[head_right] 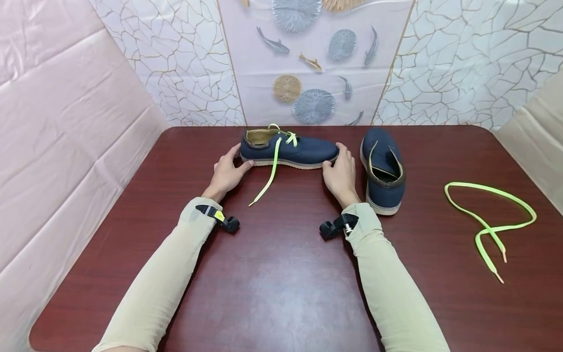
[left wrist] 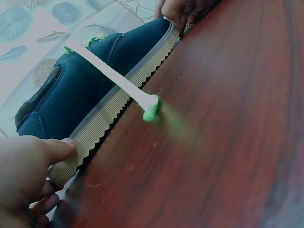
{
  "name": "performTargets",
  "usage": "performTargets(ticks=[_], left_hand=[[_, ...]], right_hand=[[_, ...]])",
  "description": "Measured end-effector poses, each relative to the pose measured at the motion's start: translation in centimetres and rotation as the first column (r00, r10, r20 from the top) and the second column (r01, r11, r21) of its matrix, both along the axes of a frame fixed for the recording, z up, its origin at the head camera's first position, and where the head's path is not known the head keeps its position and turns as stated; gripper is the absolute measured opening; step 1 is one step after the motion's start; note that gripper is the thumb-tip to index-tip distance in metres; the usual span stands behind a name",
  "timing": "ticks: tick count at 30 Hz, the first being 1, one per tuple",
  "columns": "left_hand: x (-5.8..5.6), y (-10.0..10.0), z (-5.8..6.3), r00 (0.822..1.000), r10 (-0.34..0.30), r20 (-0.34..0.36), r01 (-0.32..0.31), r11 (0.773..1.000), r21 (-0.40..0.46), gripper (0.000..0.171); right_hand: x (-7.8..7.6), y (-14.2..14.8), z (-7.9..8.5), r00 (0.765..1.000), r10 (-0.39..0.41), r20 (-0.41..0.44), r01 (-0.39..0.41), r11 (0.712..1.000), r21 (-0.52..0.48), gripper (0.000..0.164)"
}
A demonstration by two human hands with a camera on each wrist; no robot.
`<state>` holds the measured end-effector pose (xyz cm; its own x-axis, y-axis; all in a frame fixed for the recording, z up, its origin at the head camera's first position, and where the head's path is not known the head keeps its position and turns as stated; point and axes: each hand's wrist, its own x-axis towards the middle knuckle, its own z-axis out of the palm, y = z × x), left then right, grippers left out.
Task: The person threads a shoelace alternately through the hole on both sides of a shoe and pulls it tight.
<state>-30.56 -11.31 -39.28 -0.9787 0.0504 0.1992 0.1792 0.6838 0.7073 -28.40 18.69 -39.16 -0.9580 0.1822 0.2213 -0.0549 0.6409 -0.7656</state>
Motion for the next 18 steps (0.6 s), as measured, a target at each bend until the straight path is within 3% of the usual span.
performTargets(ticks=[5,11,18], left_hand=[[-0.1,0.0,-0.2,1.000,-0.001,-0.031,0.003,0.997,0.072,0.070],[0.2,-1.2,-0.2,1.000,-0.012,-0.015,0.014,0.988,0.153,0.074],[0.7,-1.4,-0.3,0.989,-0.127,0.077,0.107,0.969,0.222,0.081]], right_hand=[[-0.2,0.1,-0.3,0.994,-0.088,-0.069,0.080,0.991,-0.106,0.046],[-0.4,-0.7,-0.1,0.976,-0.196,-0.100,0.167,0.956,-0.242,0.028],[0.4,-0.1,-0.5,0.969,-0.191,-0.155,0.108,0.896,-0.430,0.030]])
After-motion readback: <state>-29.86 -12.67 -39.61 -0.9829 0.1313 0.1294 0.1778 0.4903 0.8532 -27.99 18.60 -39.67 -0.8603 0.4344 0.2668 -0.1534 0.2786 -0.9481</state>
